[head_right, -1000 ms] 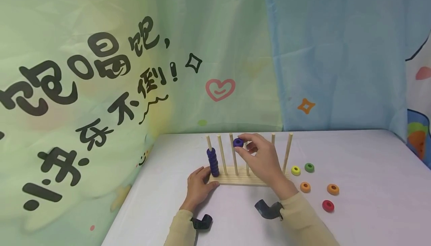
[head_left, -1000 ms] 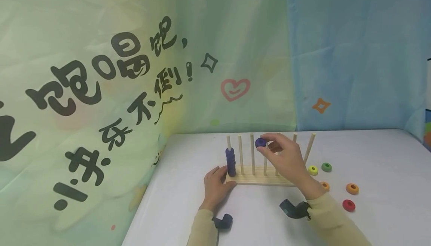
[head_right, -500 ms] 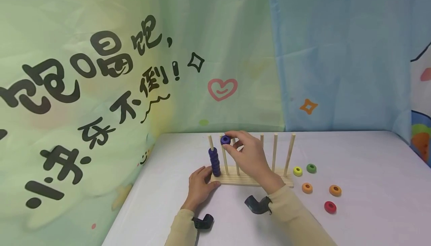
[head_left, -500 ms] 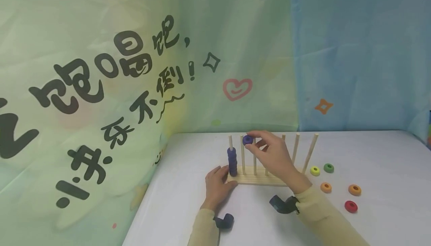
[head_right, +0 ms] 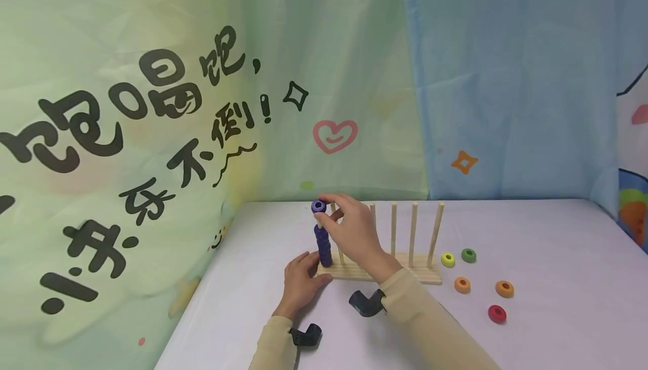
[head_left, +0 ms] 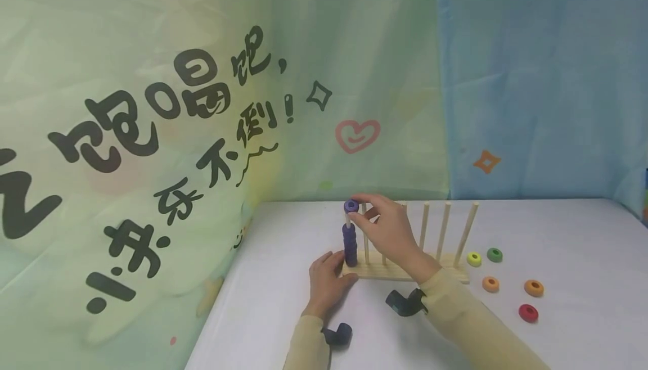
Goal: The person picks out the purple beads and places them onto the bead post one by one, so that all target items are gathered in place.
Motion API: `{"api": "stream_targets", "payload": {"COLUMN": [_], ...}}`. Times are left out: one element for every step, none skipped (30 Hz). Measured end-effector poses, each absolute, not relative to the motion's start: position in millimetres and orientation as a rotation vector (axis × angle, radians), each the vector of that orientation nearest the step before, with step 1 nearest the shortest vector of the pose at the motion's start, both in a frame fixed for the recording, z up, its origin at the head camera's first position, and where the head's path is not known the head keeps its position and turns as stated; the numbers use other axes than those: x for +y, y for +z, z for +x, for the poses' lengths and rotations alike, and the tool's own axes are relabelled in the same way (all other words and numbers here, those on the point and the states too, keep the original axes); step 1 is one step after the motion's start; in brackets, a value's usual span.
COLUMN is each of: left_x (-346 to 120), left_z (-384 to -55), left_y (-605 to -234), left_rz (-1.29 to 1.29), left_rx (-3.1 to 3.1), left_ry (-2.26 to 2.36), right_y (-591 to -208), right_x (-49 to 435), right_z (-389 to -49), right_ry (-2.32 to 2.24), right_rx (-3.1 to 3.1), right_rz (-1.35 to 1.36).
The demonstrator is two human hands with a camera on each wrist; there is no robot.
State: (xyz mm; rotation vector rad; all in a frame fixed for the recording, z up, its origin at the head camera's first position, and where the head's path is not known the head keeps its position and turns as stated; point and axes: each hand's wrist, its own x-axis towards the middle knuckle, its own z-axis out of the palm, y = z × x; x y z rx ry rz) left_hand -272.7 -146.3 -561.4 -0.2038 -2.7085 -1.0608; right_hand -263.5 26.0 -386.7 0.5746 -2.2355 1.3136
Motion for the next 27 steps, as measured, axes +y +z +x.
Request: {"api": "stream_targets", "payload": {"left_x": [-146,-146,-146,-145,-145,-145,-145,-145,-145,-145,-145,-145,-145,-145,-145,-146,-146,-146,-146,-146,-146,-146,-146,-146,-146,-146,-146], "left_z": [-273,-273,-273,-272,-272,-272,-271,-271,-271,-270,-270,-270,-270,-270,-270,-270,-270,-270,-270,-271,-271,-271,-271,-271,-271,-271,-271], "left_y": [-562,-563,-563,-563,-564,-564,-564,-563,-563,-562,-562,-562,-561,-561,-561,-561,-561,-561,-561,-562,-562,-562,-561,-561,-561,-561,-561], "left_rz": [-0.201,-0.198,-0.197,-0.194,-0.194,-0.194,-0.191,-0.190,-0.190,-0.190,-0.194,-0.196,-0.198,-0.202,-0.206,-0.211,-0.215,-0.217,-0.222,-0.226,-0.228,-0.230,-0.230,-0.231,-0.232,-0.231,-0.231], "left_rx": [-2.712,-2.718,-2.719,-2.721,-2.719,-2.715,-2.716,-2.717,-2.717,-2.719,-2.716,-2.717,-2.720,-2.719,-2.717,-2.715,-2.714,-2.715,-2.714,-2.714,-2.713,-2.714,-2.714,-2.711,-2.708,-2.706,-2.702], "left_ry": [-1.058,-1.053,-1.053,-1.057,-1.060,-1.063,-1.065,-1.070,-1.071,-1.072,-1.070,-1.069,-1.068,-1.070,-1.069,-1.069,-1.068,-1.067,-1.066,-1.062,-1.062,-1.060,-1.059,-1.060,-1.061,-1.061,-1.062], "right_y": [-386,-386,-386,-386,-387,-387,-387,-387,-387,-387,-387,-387,-386,-386,-386,-386,-386,-385,-385,-385,-385,-385,-385,-385,-385,-384,-385], "right_x": [25,24,23,23,22,21,21,20,20,19,19,18,18,17,17,17,16,16,16,16,16,16,16,16,16,16,16], "right_z": [-264,-266,-267,-268,-270,-271,-271,-272,-273,-274,-275,-275,-276,-276,-277,-277,-278,-278,-278,-278,-278,-278,-278,-278,-278,-277,-277], "right_ry": [1.307,1.299,1.295,1.290,1.287,1.284,1.285,1.283,1.281,1.279,1.277,1.276,1.278,1.281,1.282,1.284,1.283,1.286,1.287,1.289,1.291,1.294,1.298,1.303,1.304,1.306,1.308], "right_rx": [-2.235,-2.238,-2.236,-2.233,-2.233,-2.236,-2.243,-2.245,-2.247,-2.249,-2.252,-2.256,-2.260,-2.266,-2.273,-2.281,-2.288,-2.293,-2.300,-2.305,-2.309,-2.312,-2.316,-2.320,-2.325,-2.330,-2.334], "right_rz": [0.568,0.559,0.550,0.544,0.538,0.532,0.525,0.523,0.523,0.525,0.527,0.528,0.528,0.528,0.527,0.527,0.525,0.523,0.522,0.518,0.516,0.514,0.512,0.512,0.510,0.508,0.507]}}
